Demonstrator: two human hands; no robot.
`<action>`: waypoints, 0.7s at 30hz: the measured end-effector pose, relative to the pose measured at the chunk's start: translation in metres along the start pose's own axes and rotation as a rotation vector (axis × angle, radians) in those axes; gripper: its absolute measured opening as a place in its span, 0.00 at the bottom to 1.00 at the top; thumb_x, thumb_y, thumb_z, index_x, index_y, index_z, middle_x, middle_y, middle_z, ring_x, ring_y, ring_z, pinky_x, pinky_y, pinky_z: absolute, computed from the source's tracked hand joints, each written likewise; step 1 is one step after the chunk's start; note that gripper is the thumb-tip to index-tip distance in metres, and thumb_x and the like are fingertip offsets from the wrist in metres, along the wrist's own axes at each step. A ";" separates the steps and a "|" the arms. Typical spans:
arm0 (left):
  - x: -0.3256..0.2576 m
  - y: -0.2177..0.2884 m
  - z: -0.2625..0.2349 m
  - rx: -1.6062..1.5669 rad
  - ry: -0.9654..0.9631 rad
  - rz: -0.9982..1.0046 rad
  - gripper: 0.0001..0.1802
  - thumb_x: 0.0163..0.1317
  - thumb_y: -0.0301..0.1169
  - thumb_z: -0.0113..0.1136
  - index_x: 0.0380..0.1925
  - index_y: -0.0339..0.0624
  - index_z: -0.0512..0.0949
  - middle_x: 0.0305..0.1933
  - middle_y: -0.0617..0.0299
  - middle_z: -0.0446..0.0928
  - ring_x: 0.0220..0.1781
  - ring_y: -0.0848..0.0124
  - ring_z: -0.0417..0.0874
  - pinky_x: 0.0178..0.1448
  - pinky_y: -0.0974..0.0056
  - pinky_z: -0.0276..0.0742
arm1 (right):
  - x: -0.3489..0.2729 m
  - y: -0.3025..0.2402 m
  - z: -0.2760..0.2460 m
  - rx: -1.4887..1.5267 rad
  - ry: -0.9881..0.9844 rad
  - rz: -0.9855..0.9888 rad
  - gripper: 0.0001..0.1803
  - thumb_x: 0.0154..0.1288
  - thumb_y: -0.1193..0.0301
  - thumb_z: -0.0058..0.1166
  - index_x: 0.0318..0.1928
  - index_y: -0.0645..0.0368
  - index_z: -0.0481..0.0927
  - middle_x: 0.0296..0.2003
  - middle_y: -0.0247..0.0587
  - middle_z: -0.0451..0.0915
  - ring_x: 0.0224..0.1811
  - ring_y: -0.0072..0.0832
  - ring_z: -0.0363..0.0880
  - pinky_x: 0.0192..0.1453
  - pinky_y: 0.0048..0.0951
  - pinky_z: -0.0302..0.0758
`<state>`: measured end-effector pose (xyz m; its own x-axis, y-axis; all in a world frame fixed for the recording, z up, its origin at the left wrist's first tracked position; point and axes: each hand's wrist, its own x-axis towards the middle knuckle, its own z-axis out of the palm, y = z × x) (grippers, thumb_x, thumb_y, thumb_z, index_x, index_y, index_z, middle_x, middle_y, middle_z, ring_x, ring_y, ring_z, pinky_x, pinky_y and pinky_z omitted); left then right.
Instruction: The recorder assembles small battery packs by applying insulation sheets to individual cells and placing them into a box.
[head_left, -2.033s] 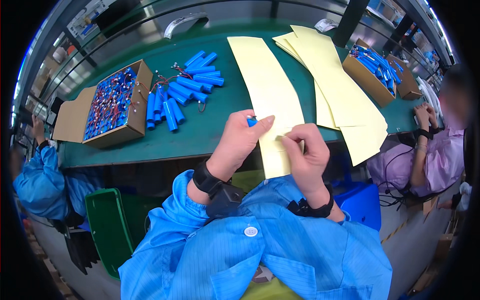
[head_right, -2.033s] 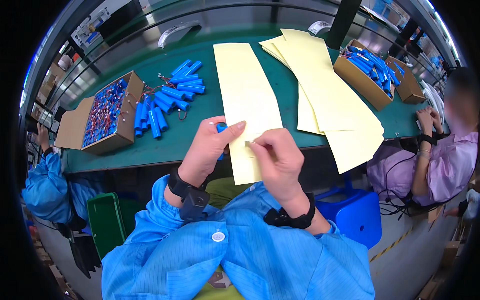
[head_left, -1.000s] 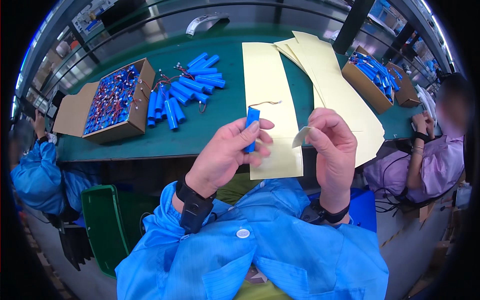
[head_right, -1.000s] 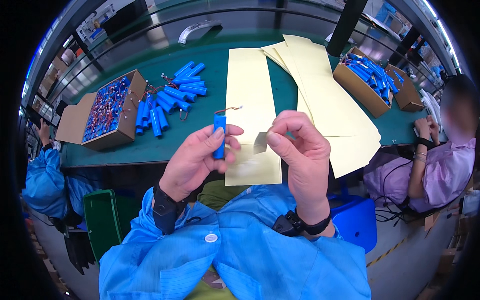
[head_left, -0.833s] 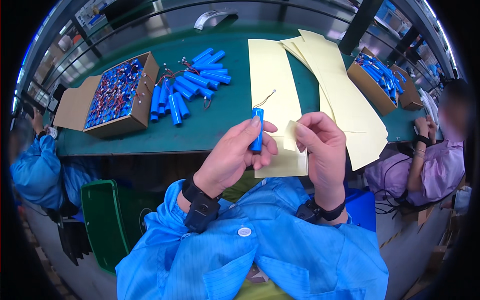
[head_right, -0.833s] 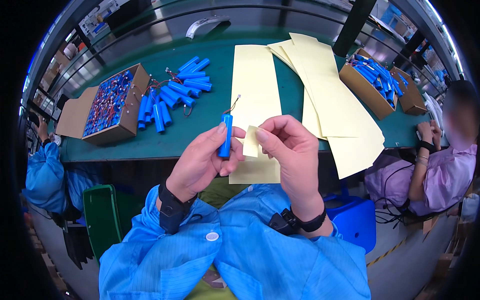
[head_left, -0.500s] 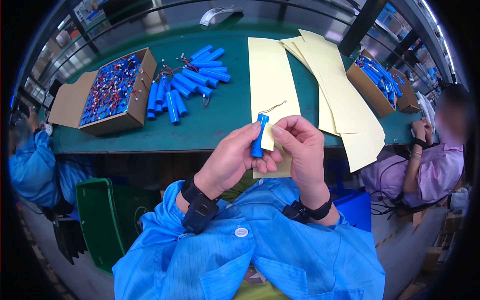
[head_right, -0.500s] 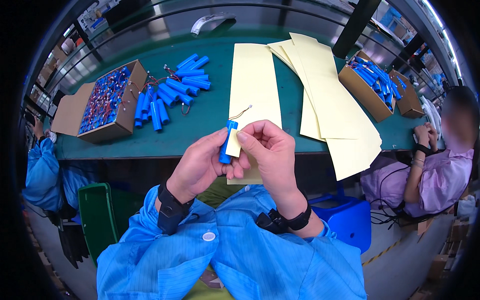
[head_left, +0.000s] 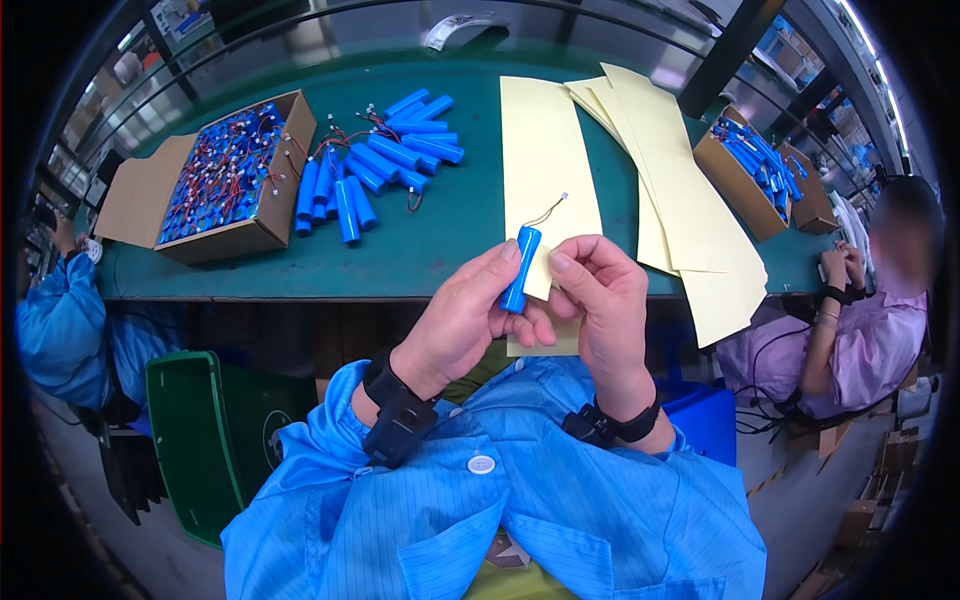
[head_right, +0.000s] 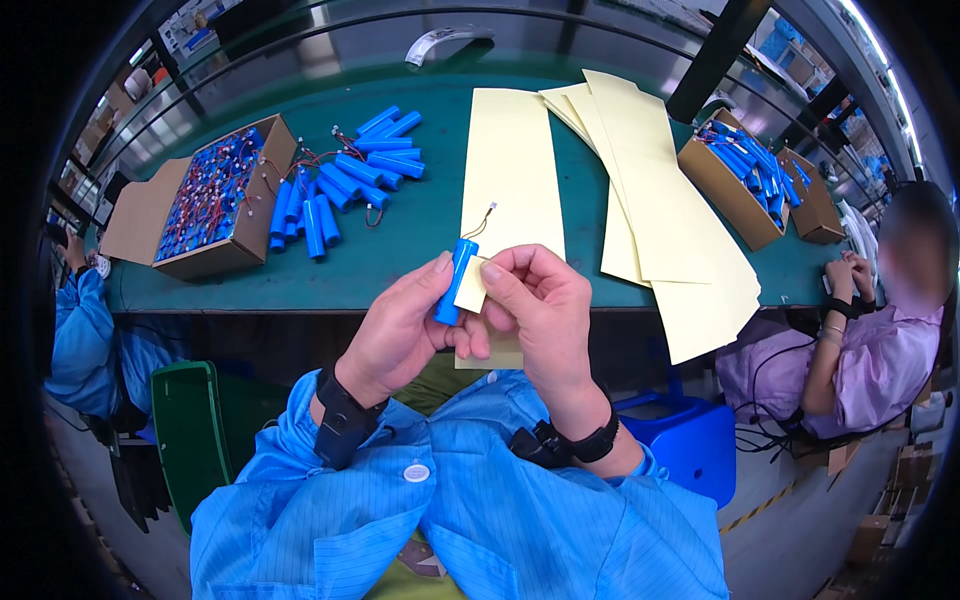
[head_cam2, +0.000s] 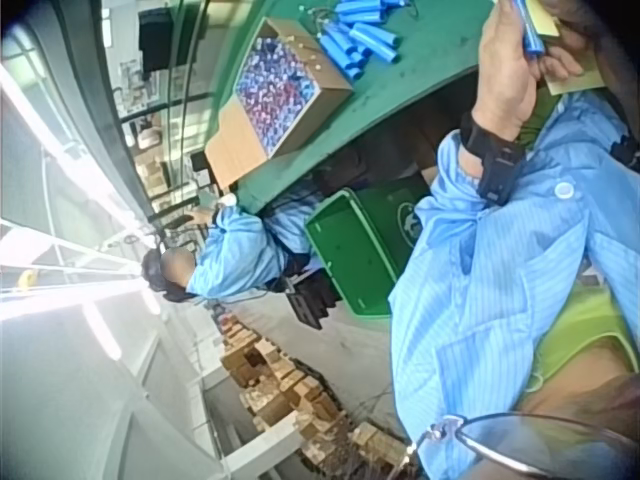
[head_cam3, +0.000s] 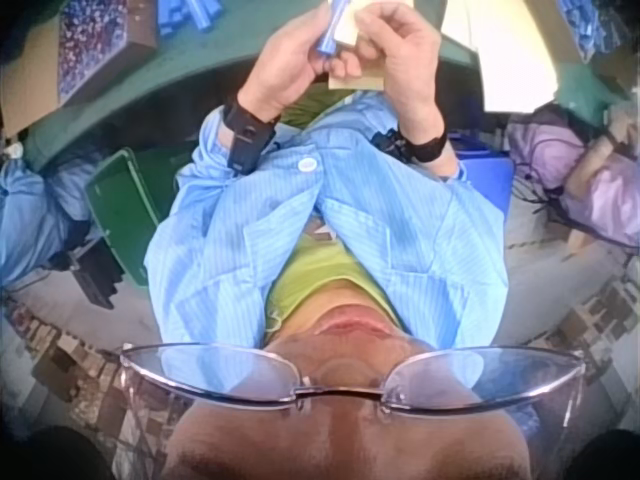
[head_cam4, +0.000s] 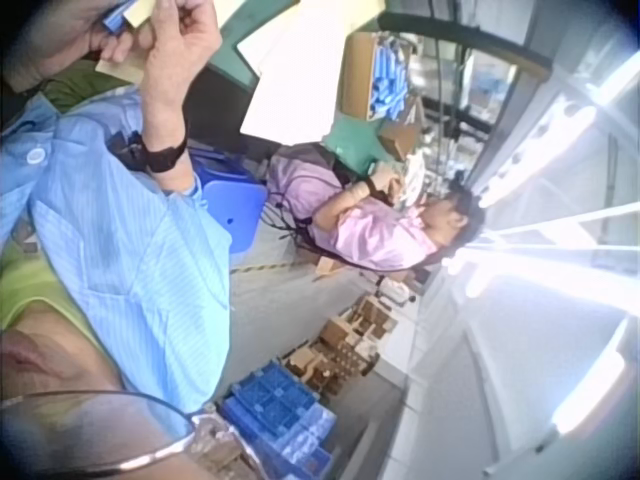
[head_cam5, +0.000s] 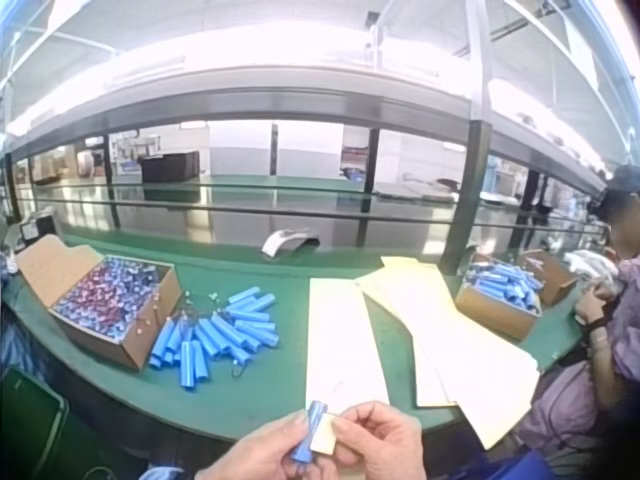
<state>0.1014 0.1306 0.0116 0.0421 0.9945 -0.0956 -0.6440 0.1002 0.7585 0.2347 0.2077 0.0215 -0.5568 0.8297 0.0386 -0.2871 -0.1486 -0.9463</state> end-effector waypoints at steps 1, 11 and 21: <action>0.000 0.000 0.000 0.011 0.004 0.005 0.22 0.72 0.44 0.33 0.49 0.37 0.67 0.37 0.53 0.76 0.30 0.67 0.81 0.31 0.71 0.76 | 0.000 0.000 0.001 0.005 0.005 -0.006 0.05 0.61 0.75 0.56 0.34 0.65 0.76 0.20 0.30 0.73 0.18 0.11 0.65 0.21 0.13 0.59; 0.000 -0.003 0.004 0.063 0.031 0.030 0.22 0.72 0.44 0.34 0.50 0.37 0.66 0.37 0.52 0.76 0.29 0.68 0.81 0.30 0.71 0.77 | 0.000 0.003 -0.001 0.076 -0.038 -0.008 0.06 0.62 0.75 0.56 0.34 0.65 0.75 0.19 0.29 0.72 0.18 0.11 0.62 0.21 0.13 0.58; -0.003 0.002 0.015 0.383 0.081 0.072 0.17 0.69 0.40 0.46 0.46 0.38 0.67 0.31 0.60 0.75 0.24 0.78 0.75 0.28 0.75 0.71 | -0.002 0.007 0.008 -0.071 0.109 -0.060 0.05 0.61 0.76 0.56 0.32 0.65 0.76 0.20 0.29 0.73 0.19 0.10 0.66 0.22 0.13 0.61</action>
<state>0.1115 0.1281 0.0236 -0.0627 0.9954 -0.0726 -0.3105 0.0497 0.9493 0.2279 0.2005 0.0170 -0.4515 0.8899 0.0649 -0.2596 -0.0615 -0.9638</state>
